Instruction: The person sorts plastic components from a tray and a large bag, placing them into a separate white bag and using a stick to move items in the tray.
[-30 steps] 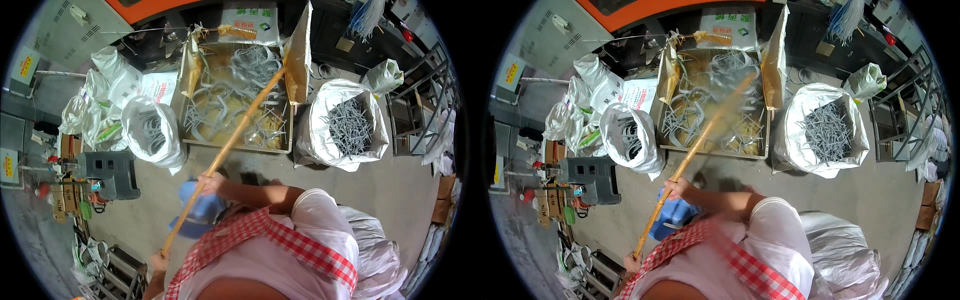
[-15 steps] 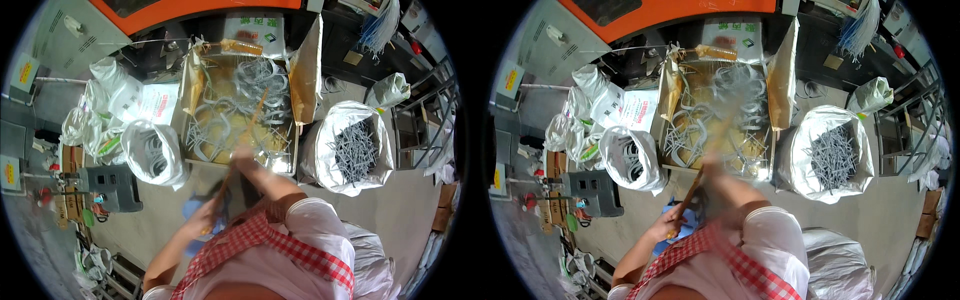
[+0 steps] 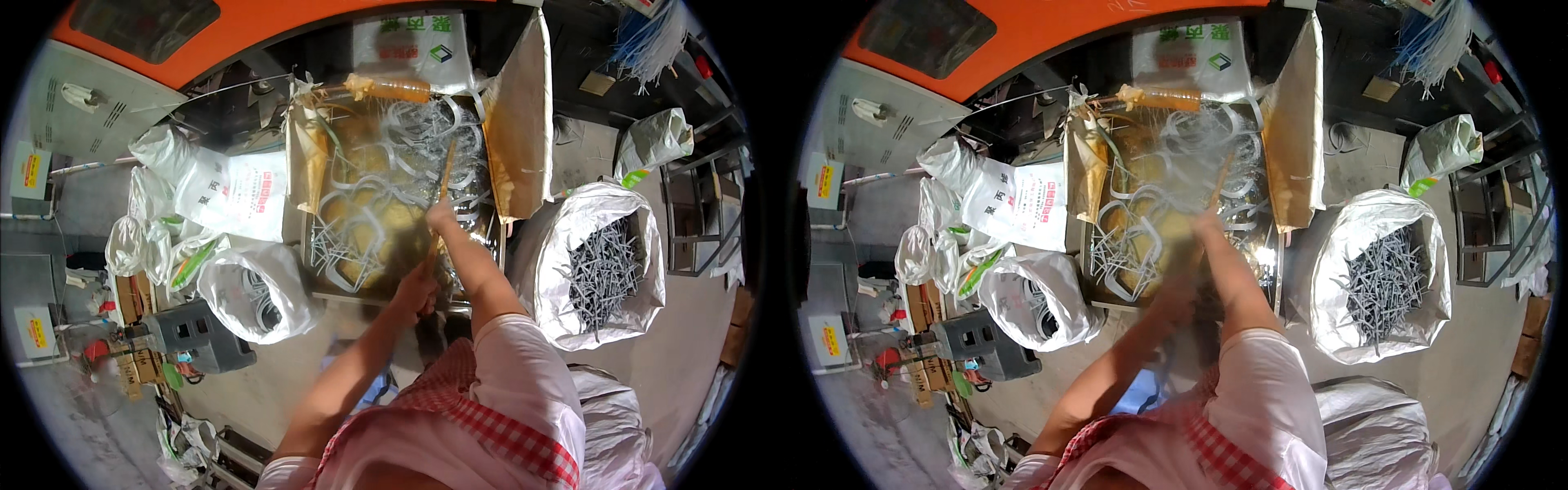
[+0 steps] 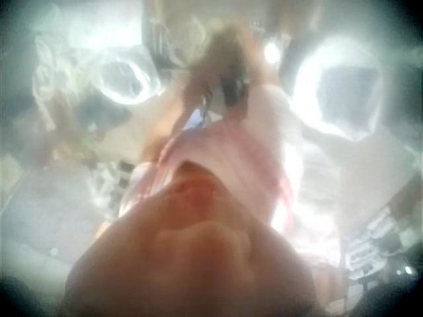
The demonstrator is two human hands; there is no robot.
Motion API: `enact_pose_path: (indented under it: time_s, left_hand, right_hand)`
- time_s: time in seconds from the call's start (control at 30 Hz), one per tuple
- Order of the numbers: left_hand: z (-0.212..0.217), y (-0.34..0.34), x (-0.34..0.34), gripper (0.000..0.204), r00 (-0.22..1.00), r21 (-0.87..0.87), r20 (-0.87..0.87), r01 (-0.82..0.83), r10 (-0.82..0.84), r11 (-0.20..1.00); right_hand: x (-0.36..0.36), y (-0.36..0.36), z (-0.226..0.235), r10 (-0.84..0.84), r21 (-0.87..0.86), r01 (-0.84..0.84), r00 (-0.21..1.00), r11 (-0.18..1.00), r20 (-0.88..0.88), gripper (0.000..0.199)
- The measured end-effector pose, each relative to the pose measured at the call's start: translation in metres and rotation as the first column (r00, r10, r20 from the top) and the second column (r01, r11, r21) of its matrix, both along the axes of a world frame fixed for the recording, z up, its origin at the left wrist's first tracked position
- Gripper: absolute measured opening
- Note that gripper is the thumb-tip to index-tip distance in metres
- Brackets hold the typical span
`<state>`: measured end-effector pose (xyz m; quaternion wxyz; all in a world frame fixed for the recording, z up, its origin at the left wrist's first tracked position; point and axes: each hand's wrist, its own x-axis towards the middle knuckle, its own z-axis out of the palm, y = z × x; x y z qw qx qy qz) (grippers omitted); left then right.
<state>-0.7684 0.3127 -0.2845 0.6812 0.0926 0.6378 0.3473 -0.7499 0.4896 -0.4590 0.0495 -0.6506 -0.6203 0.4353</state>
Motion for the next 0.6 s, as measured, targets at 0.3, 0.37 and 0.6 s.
enact_pose_path:
  time_s: [0.3,0.37,0.6]
  left_hand:
    - [0.003,-0.068,0.002,0.039,0.826,0.428,-0.556,0.379,-0.091,0.821]
    - [0.045,-0.073,-0.001,0.047,0.917,0.132,-0.362,0.231,-0.17,0.964]
    - [0.091,-0.128,-0.011,0.052,0.991,-0.232,-0.098,0.066,-0.09,0.971]
  right_hand:
    - [-0.008,-0.097,-0.107,-0.023,0.078,0.047,0.958,0.996,-0.286,0.031]
    - [-0.017,-0.123,-0.097,0.023,-0.058,-0.035,0.978,0.998,-0.208,0.033]
    - [-0.036,-0.193,-0.054,0.047,-0.203,-0.079,0.987,0.976,-0.156,0.043]
